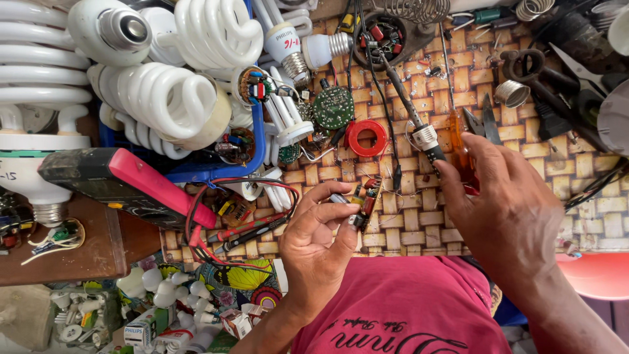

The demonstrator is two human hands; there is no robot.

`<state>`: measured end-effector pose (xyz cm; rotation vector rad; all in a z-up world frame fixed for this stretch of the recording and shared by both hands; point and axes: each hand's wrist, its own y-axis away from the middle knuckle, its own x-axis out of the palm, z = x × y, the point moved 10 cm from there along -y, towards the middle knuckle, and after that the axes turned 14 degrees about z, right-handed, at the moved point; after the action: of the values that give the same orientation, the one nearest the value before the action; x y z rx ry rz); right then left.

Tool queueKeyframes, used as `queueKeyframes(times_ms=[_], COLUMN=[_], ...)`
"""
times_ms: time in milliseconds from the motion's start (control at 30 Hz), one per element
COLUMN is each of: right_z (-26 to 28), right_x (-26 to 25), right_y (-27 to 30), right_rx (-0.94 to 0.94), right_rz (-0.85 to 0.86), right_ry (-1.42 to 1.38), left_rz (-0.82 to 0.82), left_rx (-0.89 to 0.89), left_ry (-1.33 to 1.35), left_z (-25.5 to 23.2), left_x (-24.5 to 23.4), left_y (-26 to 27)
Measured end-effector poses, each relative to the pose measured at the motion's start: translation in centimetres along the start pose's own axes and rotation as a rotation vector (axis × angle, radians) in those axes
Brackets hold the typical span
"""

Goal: The person uses a soldering iron to work on a small green circuit board, repeatedly applying heat to various points. They also use a screwdriver to adjust components on the board. The workspace is cluttered with CFL bulbs and tools.

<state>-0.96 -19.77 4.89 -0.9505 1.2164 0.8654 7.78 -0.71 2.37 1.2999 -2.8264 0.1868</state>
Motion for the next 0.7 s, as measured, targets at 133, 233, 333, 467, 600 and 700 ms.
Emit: queueKeyframes(times_ms=[133,233,333,467,600,700], right_z=[-0.7,-1.1,-1.2,-1.6,-1.3,-0.6], right_x=[0.6,0.9,0.9,0.9,0.1,-0.3], right_y=[0.4,0.5,0.3,0.3,0.4,-0.1], right_rx=[0.08,0.125,0.13,0.114,0.075,0.028], right_rz=[0.045,0.097,0.138,0.138,0.074,0.055], right_ry=[0.058,0.108,0.08,-0.011,-0.052,-0.03], left_rz=[-0.015,-0.027,-0.058,-0.095,-0.137,-0.13], left_rx=[0.009,0.006,0.025,0.064,0.068,0.014], left_ry=[-0.033,-0.073,-0.127,-0.182,-0.256,0.043], left_z=[-0.5,-0.6,-0.9,-1.5,-2.0,-0.2], left_x=[-0.4,-0.5,-1.0,-1.2,-1.7,-1.9], left_y=[0.0,0.0,-0.1,-0.3,-0.6,-0.6])
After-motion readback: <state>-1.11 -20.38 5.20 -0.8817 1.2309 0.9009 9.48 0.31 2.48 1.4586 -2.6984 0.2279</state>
